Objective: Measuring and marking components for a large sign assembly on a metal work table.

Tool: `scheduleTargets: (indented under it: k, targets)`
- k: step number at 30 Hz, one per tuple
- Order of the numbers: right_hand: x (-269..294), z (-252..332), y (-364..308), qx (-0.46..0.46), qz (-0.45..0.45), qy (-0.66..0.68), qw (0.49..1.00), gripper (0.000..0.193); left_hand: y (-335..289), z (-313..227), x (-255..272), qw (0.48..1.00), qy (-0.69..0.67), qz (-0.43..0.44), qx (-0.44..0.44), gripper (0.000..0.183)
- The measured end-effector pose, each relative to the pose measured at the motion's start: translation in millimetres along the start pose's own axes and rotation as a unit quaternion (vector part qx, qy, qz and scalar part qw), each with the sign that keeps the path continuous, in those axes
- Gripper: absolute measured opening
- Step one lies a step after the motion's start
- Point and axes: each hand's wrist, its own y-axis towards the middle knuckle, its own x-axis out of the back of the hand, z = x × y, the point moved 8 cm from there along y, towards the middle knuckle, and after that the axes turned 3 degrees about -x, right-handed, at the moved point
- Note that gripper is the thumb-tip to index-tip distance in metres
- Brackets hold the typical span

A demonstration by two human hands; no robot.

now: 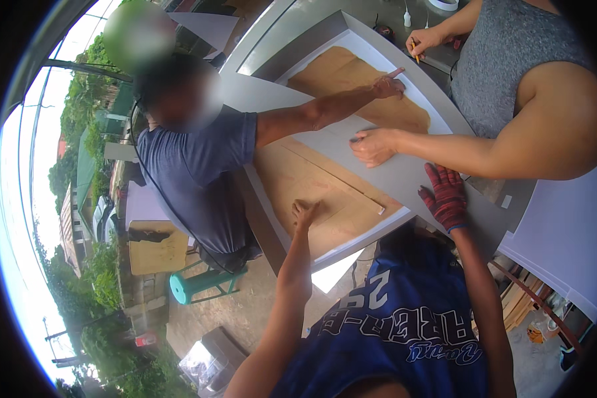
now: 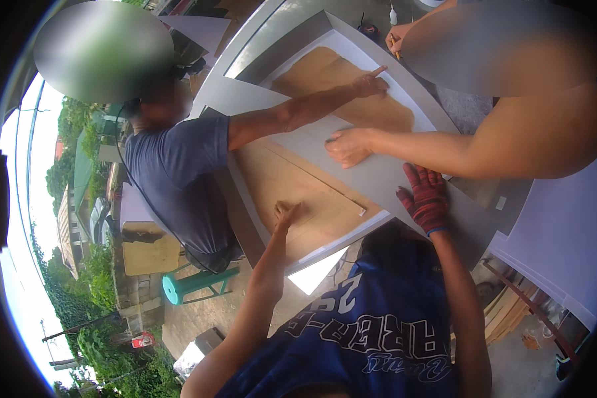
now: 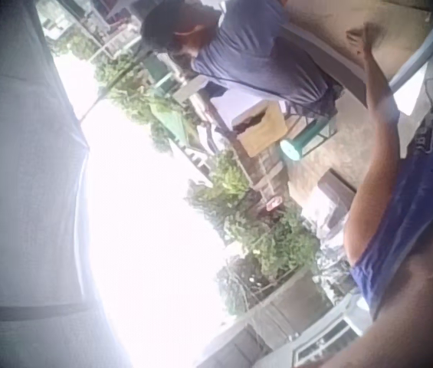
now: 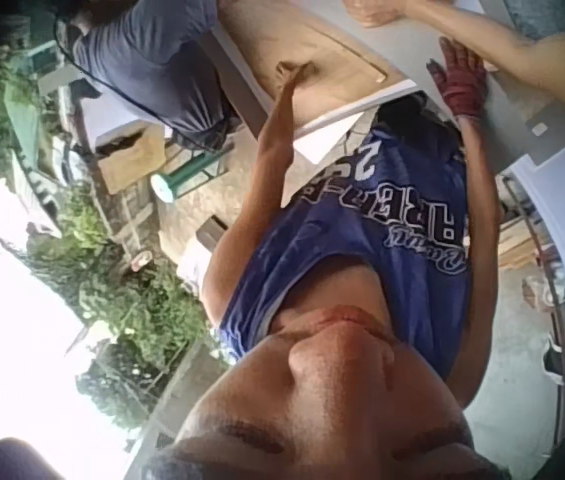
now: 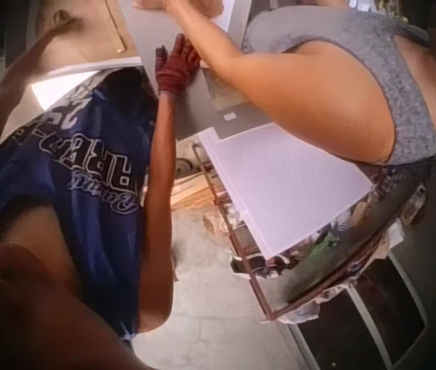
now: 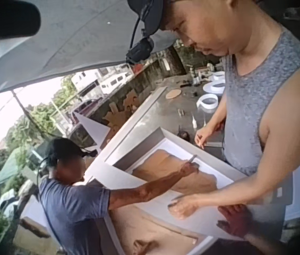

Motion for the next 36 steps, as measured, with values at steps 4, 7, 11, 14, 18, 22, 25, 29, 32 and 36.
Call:
scheduleTargets:
  k: [4,7,11,14,18,22,25,29,32,36]
  targets:
    - [2,-4,-5,-0.005,0.009,0.001,1.000,0.065,-11,-2,-10,0.984,0.017,0.156,-0.083,0.135]
    - [3,0,-6,0.002,-0.014,-0.001,1.000,0.066,-21,-16,-17,0.964,0.122,0.212,-0.104,0.150]
    - [8,6,-2,-0.008,0.013,-0.010,1.000,0.068,-20,-11,-29,0.989,0.096,0.113,0.006,0.157]
    - [1,6,6,0.002,0.001,-0.024,1.000,0.067,-16,-8,-25,0.996,0.039,0.076,0.034,0.159]
    - [-2,5,9,-0.005,0.022,-0.009,1.000,0.064,-20,-6,-28,0.997,0.021,0.076,0.028,0.159]
    - [4,-1,-7,-0.030,0.051,-0.030,0.998,0.064,-33,-18,-28,0.995,0.016,0.075,0.056,0.158]
    - [6,-4,-4,-0.010,0.045,-0.045,0.998,0.065,-37,-27,-25,0.996,0.034,0.075,0.028,0.159]
    - [3,-5,9,-0.027,0.072,-0.013,0.997,0.065,-21,-22,-30,0.998,0.024,0.056,0.025,0.160]
    - [-9,4,10,0.006,0.025,-0.066,0.997,0.065,-20,-21,-15,0.998,0.043,0.046,0.028,0.158]
    - [-8,16,2,-0.012,0.040,-0.075,0.996,0.067,-8,-7,-15,1.000,0.016,0.000,-0.018,0.158]
